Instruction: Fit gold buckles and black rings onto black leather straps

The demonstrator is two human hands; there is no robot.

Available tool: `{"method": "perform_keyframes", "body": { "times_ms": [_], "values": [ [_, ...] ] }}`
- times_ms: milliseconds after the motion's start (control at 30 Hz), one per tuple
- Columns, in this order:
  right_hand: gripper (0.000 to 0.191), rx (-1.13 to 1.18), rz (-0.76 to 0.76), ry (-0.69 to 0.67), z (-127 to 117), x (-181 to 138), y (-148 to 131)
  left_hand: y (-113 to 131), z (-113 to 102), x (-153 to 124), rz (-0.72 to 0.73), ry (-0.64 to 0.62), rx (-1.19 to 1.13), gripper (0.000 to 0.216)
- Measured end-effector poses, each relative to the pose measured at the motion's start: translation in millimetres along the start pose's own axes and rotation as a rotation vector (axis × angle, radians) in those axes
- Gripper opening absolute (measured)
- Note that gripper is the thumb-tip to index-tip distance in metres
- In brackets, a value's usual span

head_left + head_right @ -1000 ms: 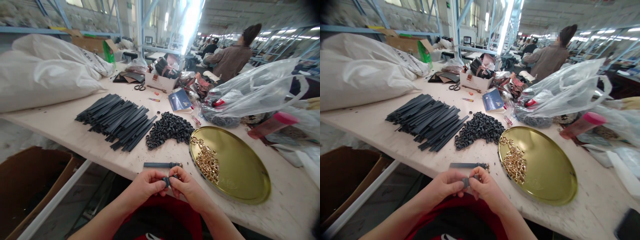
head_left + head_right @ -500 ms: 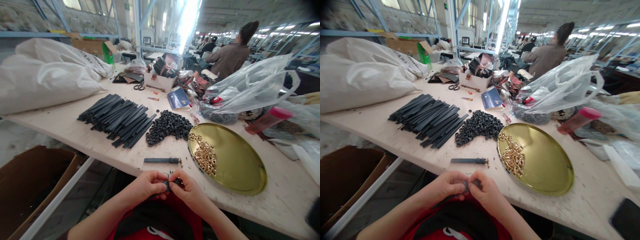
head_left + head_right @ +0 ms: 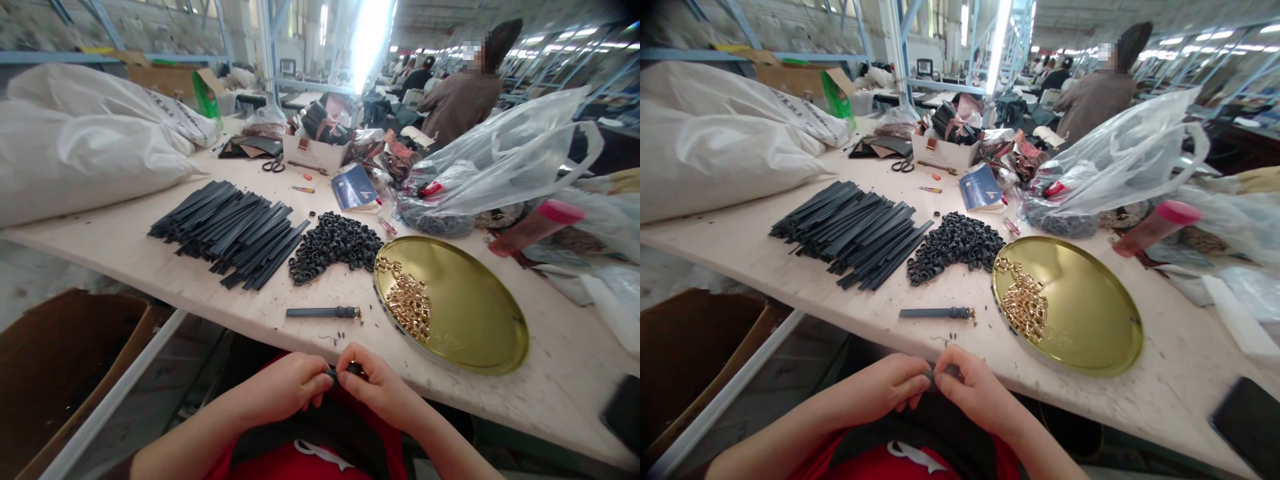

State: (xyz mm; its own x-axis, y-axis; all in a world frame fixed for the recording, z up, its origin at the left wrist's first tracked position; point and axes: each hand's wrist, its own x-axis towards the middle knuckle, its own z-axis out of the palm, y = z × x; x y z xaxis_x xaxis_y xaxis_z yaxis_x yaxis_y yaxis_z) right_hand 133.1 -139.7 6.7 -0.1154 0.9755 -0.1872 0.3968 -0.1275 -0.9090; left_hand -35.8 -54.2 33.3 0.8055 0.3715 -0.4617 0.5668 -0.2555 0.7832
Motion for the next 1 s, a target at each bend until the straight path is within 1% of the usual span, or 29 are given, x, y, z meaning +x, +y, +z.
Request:
{"method": "perform_keyframes", "body": {
  "times_ms": [67,167,233,333,433,533,567,633,733,867,933,1000],
  "values": [
    [0.006,-0.048,-0.031,0.058,4,0,4,1,-1,0,0.026,0.041,0.078,0.029],
    [0.006,-0.178,-0.141,0.137,8,1,6,3,-5,-3,0.029,0.087,0.143,0.026],
    [0.008,-0.26,-0.203,0.157,10,0,5,4,-7,-5,-0.006,0.07,0.135,0.029],
    [0.011,-0.34,-0.242,0.137,12,-1,3,7,-7,-7,-0.048,0.034,0.134,0.035],
    [0.013,-0.375,-0.245,0.113,13,-2,4,11,-4,-4,-0.059,0.023,0.196,0.034],
    [0.012,-0.343,-0.214,0.132,13,-3,8,12,-1,1,-0.05,0.038,0.214,0.032],
    [0.013,-0.316,-0.2,0.139,12,-3,10,11,-1,2,-0.027,0.052,0.21,0.031],
    [0.02,-0.282,-0.184,0.134,10,-3,12,7,-1,3,0.034,0.089,0.208,0.03],
    [0.029,-0.336,-0.194,0.129,7,-5,14,4,-4,1,0.094,0.119,0.214,0.03],
    [0.028,-0.374,-0.261,0.174,10,-1,13,7,-5,4,0.097,0.124,0.212,0.028],
    [0.027,-0.359,-0.271,0.208,11,7,14,8,-5,12,0.095,0.135,0.237,0.032],
    [0.024,-0.36,-0.241,0.258,8,20,14,7,-8,24,0.116,0.175,0.28,0.032]
  ]
}}
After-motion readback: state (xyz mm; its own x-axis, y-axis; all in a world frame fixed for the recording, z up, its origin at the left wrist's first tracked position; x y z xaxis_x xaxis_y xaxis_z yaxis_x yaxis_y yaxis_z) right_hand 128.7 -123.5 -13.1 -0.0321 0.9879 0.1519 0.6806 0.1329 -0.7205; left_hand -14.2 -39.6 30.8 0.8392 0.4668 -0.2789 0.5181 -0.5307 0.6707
